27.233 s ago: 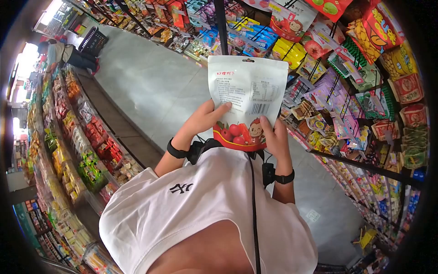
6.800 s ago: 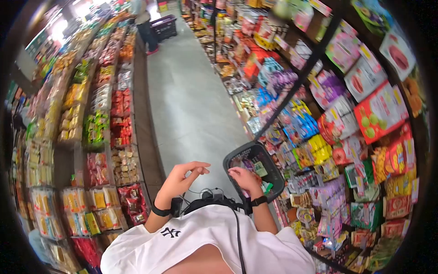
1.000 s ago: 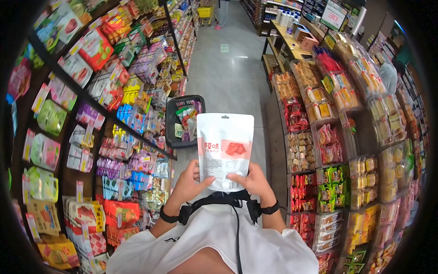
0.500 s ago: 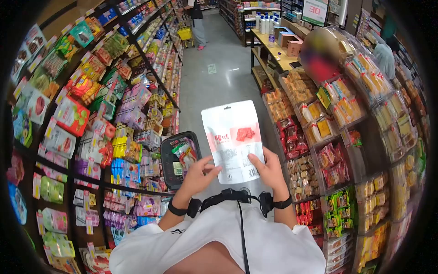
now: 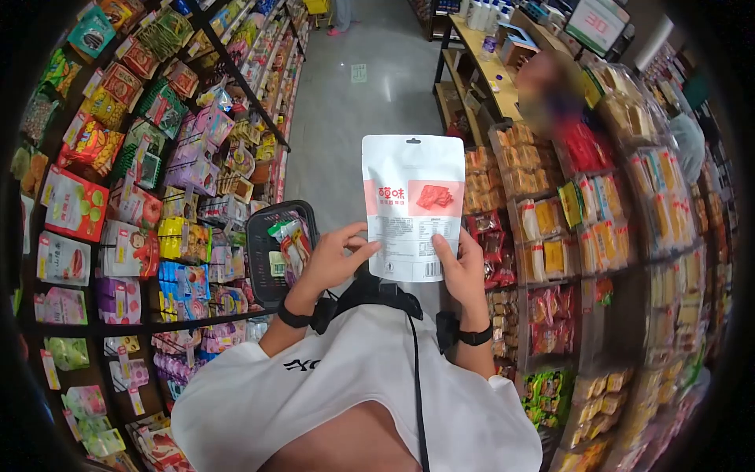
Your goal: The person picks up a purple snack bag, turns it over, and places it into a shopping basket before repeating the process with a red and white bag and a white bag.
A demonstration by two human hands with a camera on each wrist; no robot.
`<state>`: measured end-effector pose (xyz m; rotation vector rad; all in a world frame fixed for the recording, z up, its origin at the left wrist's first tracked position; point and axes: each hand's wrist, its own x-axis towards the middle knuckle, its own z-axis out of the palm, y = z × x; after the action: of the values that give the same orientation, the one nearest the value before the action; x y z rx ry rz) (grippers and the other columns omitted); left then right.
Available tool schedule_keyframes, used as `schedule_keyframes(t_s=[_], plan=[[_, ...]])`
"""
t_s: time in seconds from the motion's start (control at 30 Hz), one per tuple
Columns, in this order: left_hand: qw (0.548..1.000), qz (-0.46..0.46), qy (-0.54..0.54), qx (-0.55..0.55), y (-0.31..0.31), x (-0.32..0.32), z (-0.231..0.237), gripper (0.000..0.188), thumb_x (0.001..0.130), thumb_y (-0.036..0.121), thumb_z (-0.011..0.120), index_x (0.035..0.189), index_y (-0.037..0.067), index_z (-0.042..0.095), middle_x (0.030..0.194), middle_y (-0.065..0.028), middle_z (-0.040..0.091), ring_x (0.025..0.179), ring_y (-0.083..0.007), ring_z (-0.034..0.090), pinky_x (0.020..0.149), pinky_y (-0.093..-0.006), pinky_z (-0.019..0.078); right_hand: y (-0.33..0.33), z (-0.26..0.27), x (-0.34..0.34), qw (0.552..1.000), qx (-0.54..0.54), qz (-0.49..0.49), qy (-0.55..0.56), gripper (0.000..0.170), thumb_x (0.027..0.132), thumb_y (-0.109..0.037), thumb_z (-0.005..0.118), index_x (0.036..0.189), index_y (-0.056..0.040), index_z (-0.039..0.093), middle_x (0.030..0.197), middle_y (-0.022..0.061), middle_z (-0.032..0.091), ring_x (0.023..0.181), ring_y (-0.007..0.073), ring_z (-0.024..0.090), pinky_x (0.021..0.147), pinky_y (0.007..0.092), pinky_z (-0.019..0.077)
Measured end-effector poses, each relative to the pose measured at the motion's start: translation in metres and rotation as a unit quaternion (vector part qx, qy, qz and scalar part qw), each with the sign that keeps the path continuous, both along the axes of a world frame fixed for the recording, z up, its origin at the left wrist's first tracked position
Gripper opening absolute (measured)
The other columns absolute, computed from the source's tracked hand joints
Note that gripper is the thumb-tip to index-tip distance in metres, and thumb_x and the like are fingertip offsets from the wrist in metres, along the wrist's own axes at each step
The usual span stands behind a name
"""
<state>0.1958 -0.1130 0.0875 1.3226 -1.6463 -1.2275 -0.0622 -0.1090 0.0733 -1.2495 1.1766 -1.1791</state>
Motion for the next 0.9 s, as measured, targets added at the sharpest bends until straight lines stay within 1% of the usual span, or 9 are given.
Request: schedule_keyframes(t_s=[0.1,0.3,0.4,0.5,0.57,0.67,0.8,0.87,0.9], plan=[[0.999,0.005,0.036,-0.024,-0.044,0.01,-0.014,0.035,0.097,0.024,0.072,0.121,-0.001,0.067,0.079,-0.0148,0.076,0.065,-0.0158,0.067,0.066,-0.0306,0.0514,-0.046,-0.003,0.009,1.0,-0.003,0.003,-0.004,0.033,0.104,-0.019,0.066,0.124,0.0064,0.065,0.11,0.0065,0.074,0.096,0.0084,0.065,0.086,0.0263,0.0516],[1.0,0.023,-0.005,-0.005,-0.134,0.054,-0.001,0.033,0.097,0.024,0.072,0.118,-0.001,0.067,0.08,-0.0154,0.076,0.067,-0.0184,0.071,0.066,-0.0314,0.0529,-0.152,-0.002,0.047,0.999,0.007,0.039,-0.011,0.033,0.103,-0.019,0.068,0.124,0.006,0.065,0.109,0.0059,0.074,0.095,0.0077,0.064,0.084,0.0259,0.0516],[0.996,0.053,0.029,-0.06,-0.175,0.077,-0.016,0.031,0.096,0.023,0.072,0.114,-0.002,0.067,0.08,-0.0159,0.075,0.067,-0.0207,0.072,0.066,-0.0333,0.0539,-0.208,-0.002,0.072,0.997,0.001,0.079,-0.008,0.032,0.103,-0.018,0.068,0.124,0.0057,0.065,0.108,0.0051,0.074,0.094,0.0073,0.064,0.083,0.0254,0.0514],[0.996,0.085,-0.004,-0.028,-0.209,0.098,-0.015,0.03,0.096,0.023,0.072,0.112,-0.002,0.066,0.08,-0.0165,0.075,0.069,-0.0238,0.074,0.067,-0.0339,0.0549,-0.257,-0.002,0.095,0.994,0.008,0.112,0.012,0.032,0.103,-0.018,0.069,0.125,0.0054,0.065,0.108,0.0046,0.074,0.094,0.0072,0.064,0.083,0.025,0.0513],[0.994,0.108,0.016,-0.023,-0.225,0.109,-0.013,0.03,0.095,0.022,0.073,0.112,-0.002,0.066,0.081,-0.0169,0.076,0.07,-0.0251,0.075,0.067,-0.0339,0.0552,-0.284,-0.008,0.108,0.991,0.017,0.127,0.03,0.032,0.103,-0.017,0.069,0.126,0.0052,0.065,0.108,0.0045,0.074,0.094,0.0073,0.065,0.083,0.0249,0.0512],[0.991,0.13,0.012,-0.017,-0.249,0.127,-0.02,0.03,0.095,0.022,0.073,0.113,-0.001,0.066,0.082,-0.0177,0.076,0.072,-0.0266,0.076,0.067,-0.0342,0.0559,-0.324,-0.017,0.124,0.984,0.038,0.173,0.0,0.033,0.101,-0.014,0.069,0.128,0.0041,0.064,0.11,0.0055,0.074,0.094,0.0096,0.067,0.084,0.0277,0.0521],[0.983,0.184,-0.006,0.006,-0.288,0.141,-0.025,0.032,0.094,0.022,0.074,0.114,-0.002,0.067,0.084,-0.0183,0.076,0.075,-0.0272,0.077,0.065,-0.0352,0.0566,-0.387,-0.03,0.144,0.973,0.062,0.222,0.02,0.025,0.096,-0.012,0.076,0.113,0.0055,0.072,0.099,0.0044,0.076,0.087,0.0074,0.065,0.077,0.0254,0.0516],[0.976,0.218,0.014,0.002,-0.312,0.146,-0.027,0.034,0.094,0.023,0.075,0.115,-0.002,0.067,0.086,-0.0184,0.077,0.076,-0.0278,0.077,0.065,-0.0355,0.057,-0.426,-0.038,0.15,0.962,0.058,0.262,0.044,0.02,0.093,-0.01,0.079,0.106,0.0052,0.075,0.094,0.0046,0.076,0.084,0.0077,0.065,0.075,0.0257,0.0516],[0.972,0.235,0.023,0.001,-0.323,0.147,-0.028,0.035,0.093,0.024,0.076,0.115,-0.002,0.067,0.086,-0.0184,0.077,0.076,-0.0281,0.077,0.065,-0.0357,0.0571,-0.445,-0.042,0.156,0.959,0.056,0.274,0.04,0.018,0.089,-0.008,0.081,0.1,0.0054,0.077,0.09,0.0056,0.077,0.082,0.0076,0.064,0.074,0.026,0.0511]])
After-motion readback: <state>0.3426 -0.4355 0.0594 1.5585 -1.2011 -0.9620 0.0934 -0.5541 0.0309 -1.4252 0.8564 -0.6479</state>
